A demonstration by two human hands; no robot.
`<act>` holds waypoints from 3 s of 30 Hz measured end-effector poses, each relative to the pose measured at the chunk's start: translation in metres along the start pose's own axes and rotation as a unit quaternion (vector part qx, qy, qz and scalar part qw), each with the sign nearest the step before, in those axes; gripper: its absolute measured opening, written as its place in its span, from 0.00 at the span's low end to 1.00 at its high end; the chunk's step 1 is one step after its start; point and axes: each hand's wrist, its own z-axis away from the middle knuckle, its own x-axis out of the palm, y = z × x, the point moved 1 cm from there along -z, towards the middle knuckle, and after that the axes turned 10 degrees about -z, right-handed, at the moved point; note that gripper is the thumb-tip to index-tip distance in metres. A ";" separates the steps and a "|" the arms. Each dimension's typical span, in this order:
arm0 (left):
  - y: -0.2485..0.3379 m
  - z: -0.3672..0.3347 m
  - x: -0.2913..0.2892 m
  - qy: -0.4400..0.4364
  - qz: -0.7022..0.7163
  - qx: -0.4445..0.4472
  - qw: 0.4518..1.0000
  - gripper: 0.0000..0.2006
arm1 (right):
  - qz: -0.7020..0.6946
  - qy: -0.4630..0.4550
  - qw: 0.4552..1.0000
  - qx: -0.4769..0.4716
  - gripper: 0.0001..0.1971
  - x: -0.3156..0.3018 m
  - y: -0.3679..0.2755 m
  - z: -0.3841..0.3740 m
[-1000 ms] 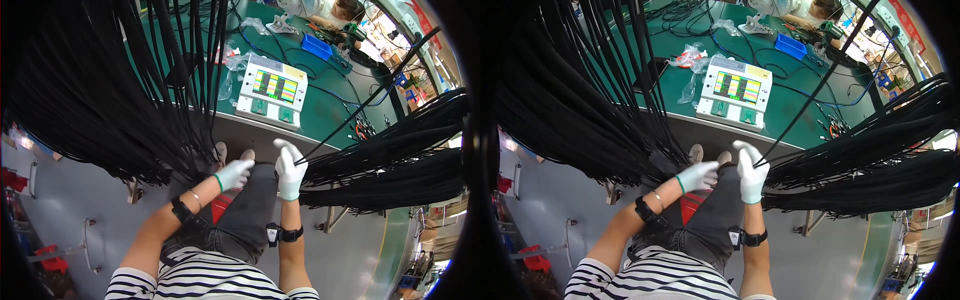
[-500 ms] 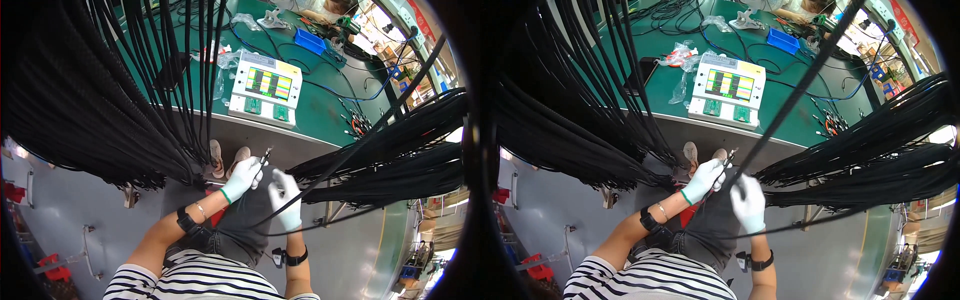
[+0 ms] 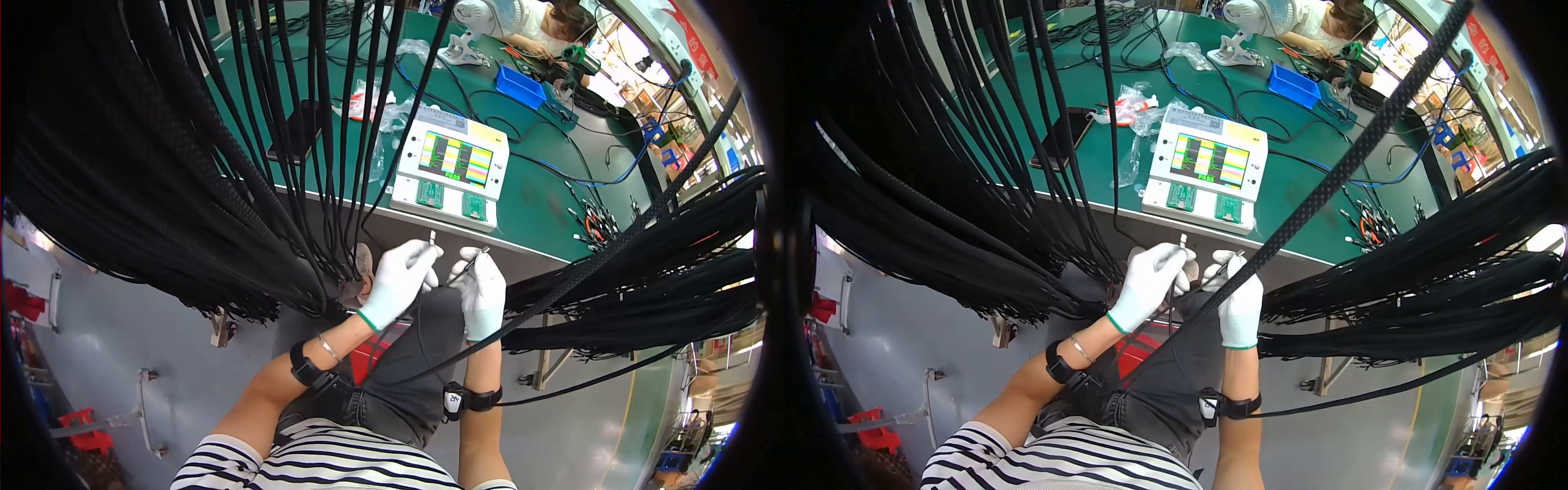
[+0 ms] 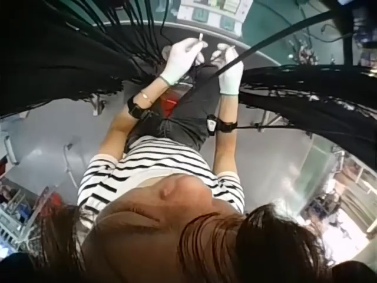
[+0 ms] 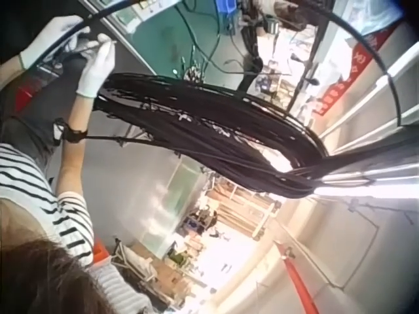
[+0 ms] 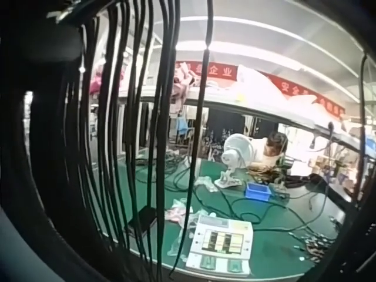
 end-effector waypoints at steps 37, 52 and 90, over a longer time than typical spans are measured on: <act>-0.016 -0.031 -0.010 -0.016 0.291 -0.058 0.955 0.14 | 0.401 0.085 0.895 -0.175 0.12 0.029 -0.021 -0.040; 0.020 0.043 0.017 0.062 -0.085 0.241 0.965 0.28 | 0.673 0.008 0.631 -0.386 0.05 0.089 -0.141 0.019; 0.019 0.014 0.063 -0.086 -0.025 0.212 0.973 0.22 | 0.518 0.017 0.595 -0.614 0.36 0.144 -0.234 0.058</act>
